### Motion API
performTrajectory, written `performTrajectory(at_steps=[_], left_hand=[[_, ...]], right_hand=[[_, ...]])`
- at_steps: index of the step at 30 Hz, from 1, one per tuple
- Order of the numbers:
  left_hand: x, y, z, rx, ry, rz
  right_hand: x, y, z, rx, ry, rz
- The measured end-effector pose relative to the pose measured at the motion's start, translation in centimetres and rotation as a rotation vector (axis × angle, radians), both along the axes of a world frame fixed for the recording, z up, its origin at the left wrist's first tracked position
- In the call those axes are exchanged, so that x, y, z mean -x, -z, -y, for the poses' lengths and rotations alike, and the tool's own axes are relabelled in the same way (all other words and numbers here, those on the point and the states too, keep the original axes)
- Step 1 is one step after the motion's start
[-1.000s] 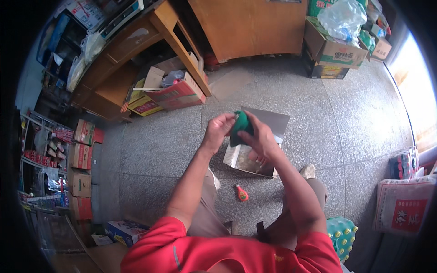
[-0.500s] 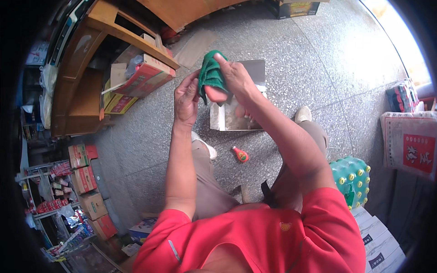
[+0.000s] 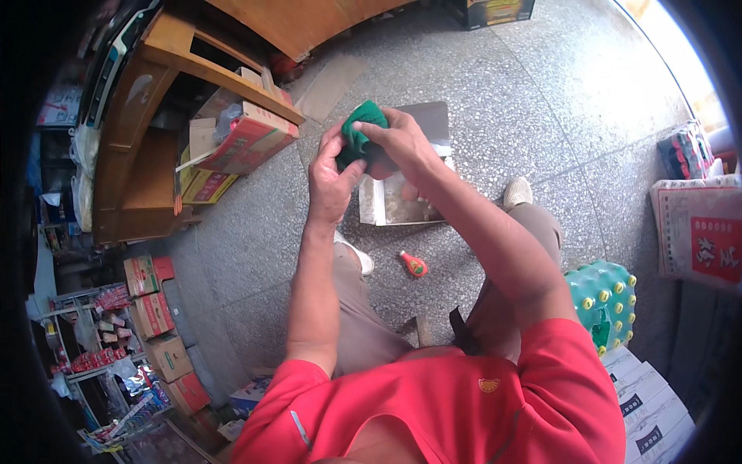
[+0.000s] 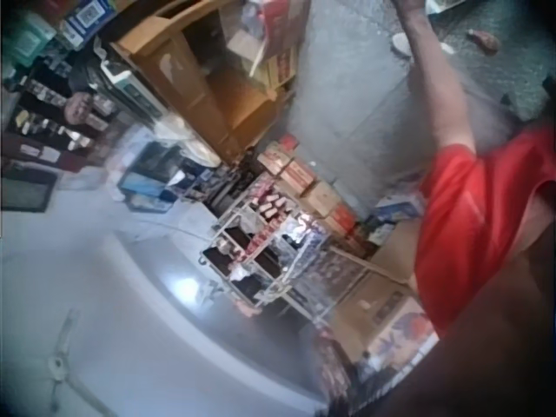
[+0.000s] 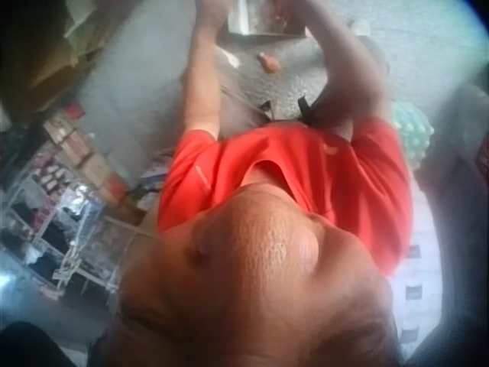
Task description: The person wipes the surfaces of a metal shelving unit with a green cloth, moving items aside as needed. Later, the person sits on the floor, opens a box containing small objects, and wipes one of the objects with the cloth.
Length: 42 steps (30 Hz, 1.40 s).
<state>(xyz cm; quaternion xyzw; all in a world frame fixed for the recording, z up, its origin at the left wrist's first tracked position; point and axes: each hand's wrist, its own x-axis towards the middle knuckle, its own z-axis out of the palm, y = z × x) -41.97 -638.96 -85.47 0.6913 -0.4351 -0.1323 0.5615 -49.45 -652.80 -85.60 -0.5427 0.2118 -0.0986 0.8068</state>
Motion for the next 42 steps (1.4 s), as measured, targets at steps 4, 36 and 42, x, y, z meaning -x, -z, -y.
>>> performTrajectory(at_steps=[4,36,42], left_hand=[[0.5,-0.5,-0.1,0.364,0.138,-0.839],[-0.4,-0.1,-0.8,0.080,-0.204,0.084],[-2.2,1.3,-1.0,0.211,-0.382,-0.331]], right_hand=[[-0.1,-0.3,-0.1,0.043,0.049,0.004],[-0.8,1.7,-0.4,0.016,-0.038,0.073],[-0.6,1.5,-2.9,0.381,-0.178,0.246]])
